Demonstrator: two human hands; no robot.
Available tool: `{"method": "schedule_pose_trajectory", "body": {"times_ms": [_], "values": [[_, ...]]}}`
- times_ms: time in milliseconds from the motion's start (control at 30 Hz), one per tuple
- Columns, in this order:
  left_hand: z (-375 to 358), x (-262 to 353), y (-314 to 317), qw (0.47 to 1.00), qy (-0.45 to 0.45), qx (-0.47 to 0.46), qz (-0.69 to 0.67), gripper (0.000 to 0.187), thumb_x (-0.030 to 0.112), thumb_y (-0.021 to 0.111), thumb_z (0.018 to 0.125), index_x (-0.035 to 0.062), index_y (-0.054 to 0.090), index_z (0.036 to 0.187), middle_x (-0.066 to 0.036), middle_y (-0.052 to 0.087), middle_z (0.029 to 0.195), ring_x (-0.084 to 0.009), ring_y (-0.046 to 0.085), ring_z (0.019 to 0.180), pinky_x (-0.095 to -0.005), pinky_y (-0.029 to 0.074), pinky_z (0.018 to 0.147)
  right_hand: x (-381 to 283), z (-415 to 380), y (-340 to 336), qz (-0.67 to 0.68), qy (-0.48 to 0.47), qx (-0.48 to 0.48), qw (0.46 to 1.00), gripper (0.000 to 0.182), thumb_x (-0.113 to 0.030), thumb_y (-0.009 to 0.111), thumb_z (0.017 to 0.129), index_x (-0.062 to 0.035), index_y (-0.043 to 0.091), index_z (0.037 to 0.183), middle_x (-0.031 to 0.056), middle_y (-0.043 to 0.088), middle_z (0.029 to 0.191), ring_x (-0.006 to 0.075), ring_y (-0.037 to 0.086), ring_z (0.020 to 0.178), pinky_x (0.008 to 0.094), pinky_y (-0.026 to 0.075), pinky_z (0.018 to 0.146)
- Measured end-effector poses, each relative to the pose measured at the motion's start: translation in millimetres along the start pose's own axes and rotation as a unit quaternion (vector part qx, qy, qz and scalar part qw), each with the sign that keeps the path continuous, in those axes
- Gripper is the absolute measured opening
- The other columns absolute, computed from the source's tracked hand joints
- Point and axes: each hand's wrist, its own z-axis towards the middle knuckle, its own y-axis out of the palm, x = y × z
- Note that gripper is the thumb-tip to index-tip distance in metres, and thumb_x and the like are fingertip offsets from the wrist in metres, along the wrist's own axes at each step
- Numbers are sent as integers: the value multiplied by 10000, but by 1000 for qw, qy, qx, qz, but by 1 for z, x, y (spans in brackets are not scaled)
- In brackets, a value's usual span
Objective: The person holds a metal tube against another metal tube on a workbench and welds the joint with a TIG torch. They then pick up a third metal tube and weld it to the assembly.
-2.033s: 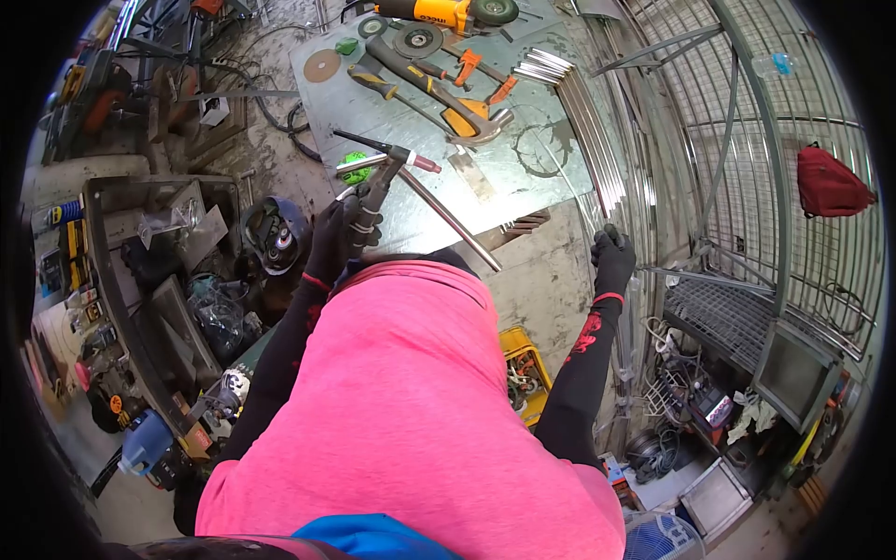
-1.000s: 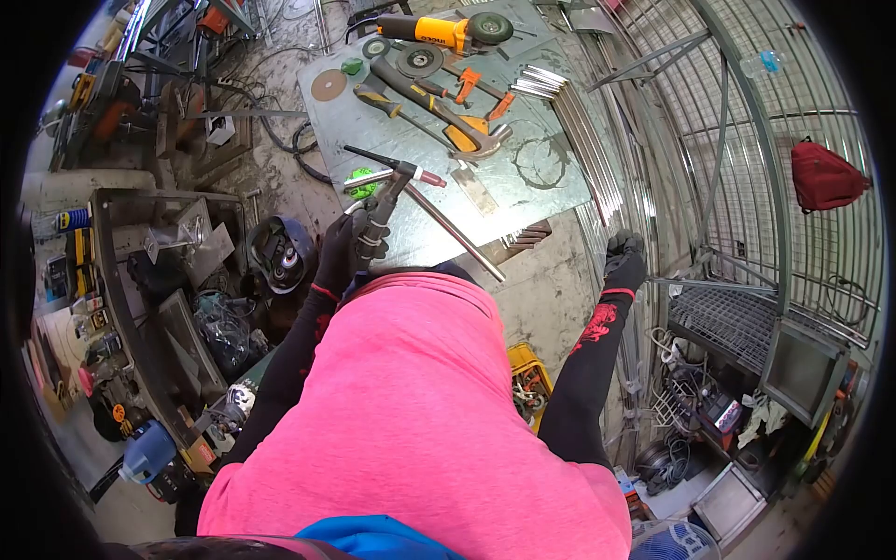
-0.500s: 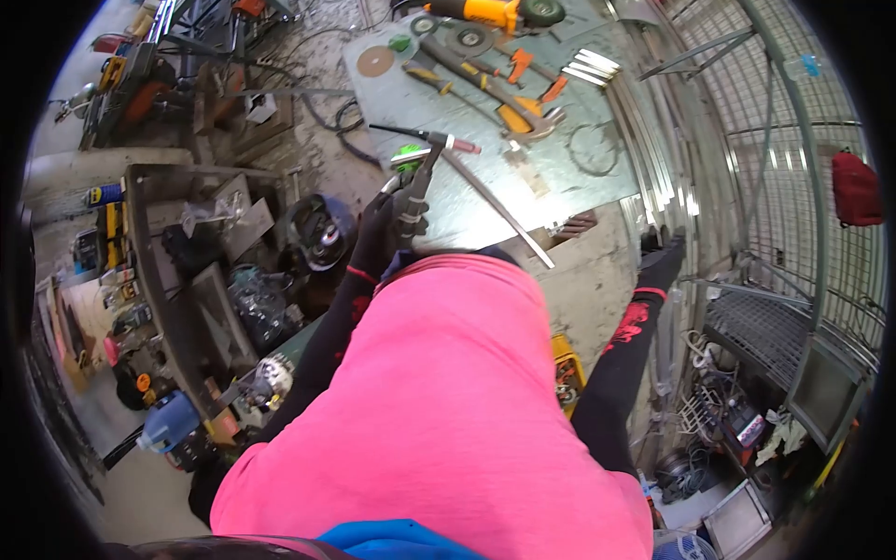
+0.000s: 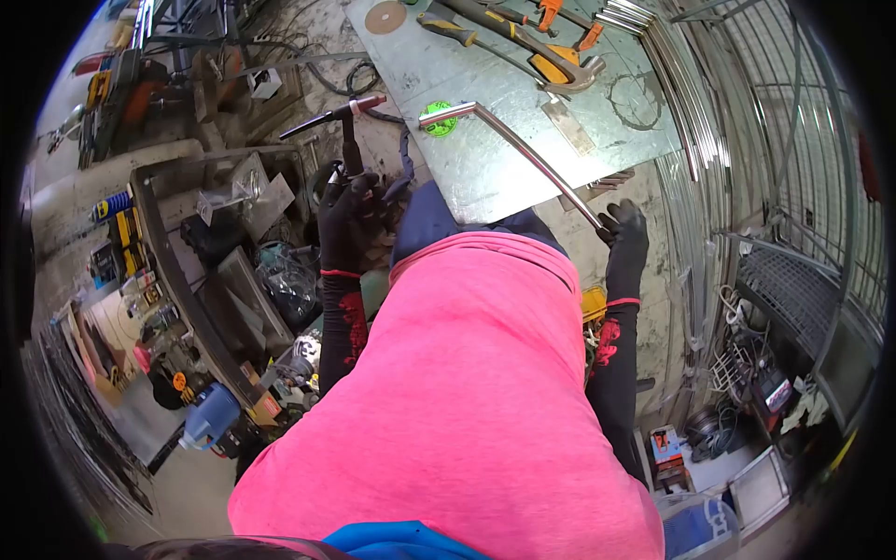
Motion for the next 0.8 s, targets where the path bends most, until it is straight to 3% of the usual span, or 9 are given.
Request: {"method": "schedule_pose_trajectory", "body": {"times_ms": [67, 167, 233, 267, 300, 367, 467, 600, 800], "values": [[12, -1, -9, 1000, 1, -16, -9, 264, 225, 724, 990, 73, 694, 1203, -12, 691, 908, -102, 671, 752, -248, 502, 623, -20, -19, 24, -88, -72, -22, 993, 490, -356, 624, 1062, -55, 558, 1443, 103, 680, 1144, 170, 692, 909, 312, 573, 783], [24, -3, -15, 999, 0, -43, 6, 285, 192, 697, 1003, 54, 679, 1252, -11, 698, 933, -107, 671, 755, -269, 521, 642, -58, -46, 42, -311, 7, -104, 945, 458, -240, 689, 1027, -30, 593, 1422, 44, 671, 968, 100, 644, 777, 269, 522, 677], [28, -8, -16, 970, 200, -30, 136, 285, 154, 653, 1019, 27, 660, 1274, -6, 705, 965, -112, 668, 754, -288, 540, 660, -78, -67, 48, -328, -19, -107, 938, 488, -173, 739, 986, -16, 595, 1426, -3, 643, 865, 69, 593, 705, 255, 477, 631], [30, -5, -25, 944, 227, -39, 236, 277, 134, 609, 1032, -1, 643, 1271, -10, 709, 986, -125, 678, 768, -313, 558, 680, -94, -78, 53, -337, -30, -89, 937, 498, -162, 743, 979, -33, 598, 1438, 11, 656, 924, 72, 600, 745, 246, 494, 650], [28, 0, -27, 946, 222, -38, 232, 277, 134, 609, 1032, -1, 643, 1271, -10, 709, 986, -125, 678, 768, -313, 558, 680, -106, -86, 57, -264, -36, -77, 961, 508, -171, 747, 973, -13, 598, 1433, 21, 662, 974, 84, 613, 794, 253, 518, 677], [24, 16, -22, 991, 49, -52, 117, 276, 148, 604, 1031, 1, 645, 1261, -32, 719, 994, -140, 692, 780, -324, 561, 692, -119, -89, 57, -159, -92, -87, 979, 496, -156, 732, 981, 15, 592, 1425, 43, 667, 1029, 104, 629, 841, 270, 544, 722], [24, 39, -19, 988, -7, -92, 128, 285, 173, 631, 1014, 0, 649, 1240, -61, 726, 993, -153, 702, 783, -314, 560, 680, -146, -87, 108, -138, -197, -37, 970, 471, -133, 704, 990, 39, 584, 1412, 65, 674, 1030, 131, 655, 886, 289, 554, 779], [46, 42, -21, 988, -43, -111, 101, 374, 203, 657, 998, 7, 631, 1316, -85, 726, 1004, -154, 697, 766, -298, 555, 654, -160, -34, 147, -33, -303, -3, 953, 450, -130, 772, 962, 21, 609, 1354, 81, 683, 1036, 136, 669, 918, 288, 558, 815], [51, 56, -29, 983, -39, -163, 76, 683, 186, 645, 994, 111, 421, 1635, -93, 724, 1098, -165, 695, 798, -298, 561, 685, -153, 40, 188, 72, -367, -64, 925, 277, -81, 663, 1051, 18, 619, 1306, 85, 747, 1057, 155, 717, 1015, 312, 598, 906]]}}
